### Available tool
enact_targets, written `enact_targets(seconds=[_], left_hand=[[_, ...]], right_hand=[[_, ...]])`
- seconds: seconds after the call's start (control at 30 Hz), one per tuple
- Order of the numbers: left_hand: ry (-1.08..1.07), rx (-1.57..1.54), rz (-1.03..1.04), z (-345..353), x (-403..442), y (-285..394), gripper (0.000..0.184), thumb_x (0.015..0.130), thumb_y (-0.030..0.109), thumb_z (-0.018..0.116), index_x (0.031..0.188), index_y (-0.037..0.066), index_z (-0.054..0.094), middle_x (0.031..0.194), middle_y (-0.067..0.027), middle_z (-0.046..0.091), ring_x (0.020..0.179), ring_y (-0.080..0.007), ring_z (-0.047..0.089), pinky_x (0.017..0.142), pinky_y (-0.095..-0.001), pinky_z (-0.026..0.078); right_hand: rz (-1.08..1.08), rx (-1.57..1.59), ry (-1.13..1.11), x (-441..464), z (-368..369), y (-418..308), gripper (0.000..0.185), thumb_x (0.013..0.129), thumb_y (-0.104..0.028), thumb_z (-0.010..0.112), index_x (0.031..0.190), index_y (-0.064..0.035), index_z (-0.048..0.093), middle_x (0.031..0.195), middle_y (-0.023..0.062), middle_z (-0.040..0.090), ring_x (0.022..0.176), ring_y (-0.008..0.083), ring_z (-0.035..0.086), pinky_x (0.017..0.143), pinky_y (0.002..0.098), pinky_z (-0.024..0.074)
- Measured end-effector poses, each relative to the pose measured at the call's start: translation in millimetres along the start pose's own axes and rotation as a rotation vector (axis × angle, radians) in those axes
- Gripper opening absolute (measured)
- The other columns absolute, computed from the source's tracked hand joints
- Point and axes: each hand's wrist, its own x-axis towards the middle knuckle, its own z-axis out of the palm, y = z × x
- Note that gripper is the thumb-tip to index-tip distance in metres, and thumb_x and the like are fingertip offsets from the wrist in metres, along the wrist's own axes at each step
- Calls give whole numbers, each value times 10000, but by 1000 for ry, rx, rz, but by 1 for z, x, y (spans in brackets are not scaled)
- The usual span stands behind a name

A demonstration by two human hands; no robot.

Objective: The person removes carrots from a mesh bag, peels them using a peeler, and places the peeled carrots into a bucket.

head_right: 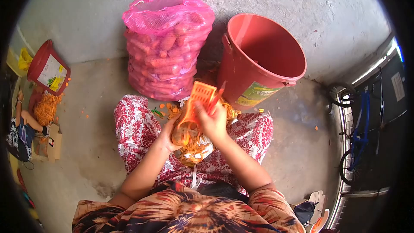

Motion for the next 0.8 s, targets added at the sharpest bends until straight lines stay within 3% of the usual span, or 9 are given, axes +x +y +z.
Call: enact_targets(seconds=[0.1, 0.33, 0.43, 0.5, 0.57, 0.6, 0.63, 0.8], left_hand=[[219, 39, 174, 56, -1, -8, 360, 853, 374, 377, 1011, 87, 527, 889, -73, 598, 741, -212, 595, 608, -362, 501], [168, 35, 154, 59, 4, -10, 367, 851, 370, 405, 1011, 59, 513, 873, -87, 592, 737, -213, 593, 615, -338, 503], [-85, 123, -25, 43, -5, -13, 400, 854, 404, 395, 1008, 53, 507, 866, -80, 585, 756, -197, 588, 629, -321, 499], [-34, 189, -70, 56, -10, -22, 437, 855, 435, 376, 1015, 48, 499, 838, -91, 582, 736, -191, 585, 637, -311, 493], [21, 196, -46, 66, -14, -28, 443, 858, 437, 368, 1018, 44, 497, 829, -101, 582, 712, -197, 585, 627, -314, 493], [165, 203, -42, 65, -15, -31, 453, 860, 439, 358, 1028, 40, 492, 838, -112, 578, 696, -206, 584, 623, -320, 493], [169, 227, -41, 62, -14, -27, 448, 857, 449, 356, 1021, 54, 487, 822, -109, 576, 687, -211, 584, 611, -337, 493], [166, 245, 28, 56, -7, -13, 456, 843, 477, 363, 1032, 77, 477, 797, -120, 576, 685, -236, 590, 593, -374, 495]], right_hand=[[-80, -154, -82, -11, 3, 6, 168, 799, -150, 574, 868, 2, 555, 689, 40, 597, 594, 77, 543, 535, 234, 450], [-109, -226, -61, -14, 3, 11, 153, 800, -128, 562, 881, 0, 545, 688, 53, 596, 618, 81, 546, 553, 242, 452], [-206, -97, 209, 10, -4, 17, 137, 805, -112, 551, 886, -2, 537, 677, 47, 576, 603, 73, 520, 541, 245, 444], [-86, -7, 361, 41, -27, 25, 120, 812, -97, 536, 886, -2, 530, 666, 33, 556, 595, 66, 490, 540, 243, 429], [-294, -323, 488, 72, -53, 48, 111, 815, -92, 531, 876, 1, 529, 664, 21, 550, 599, 63, 479, 544, 238, 417], [-252, -294, 530, 79, -57, 44, 114, 812, -95, 538, 863, 6, 526, 666, 21, 551, 605, 64, 479, 541, 241, 415], [-230, -222, 561, 79, -58, 41, 121, 817, -106, 536, 856, 8, 520, 666, 16, 548, 611, 61, 477, 544, 228, 414], [-74, -10, 201, 25, -28, 5, 122, 818, -150, 543, 839, -32, 521, 653, -3, 534, 531, 46, 476, 463, 188, 388]])
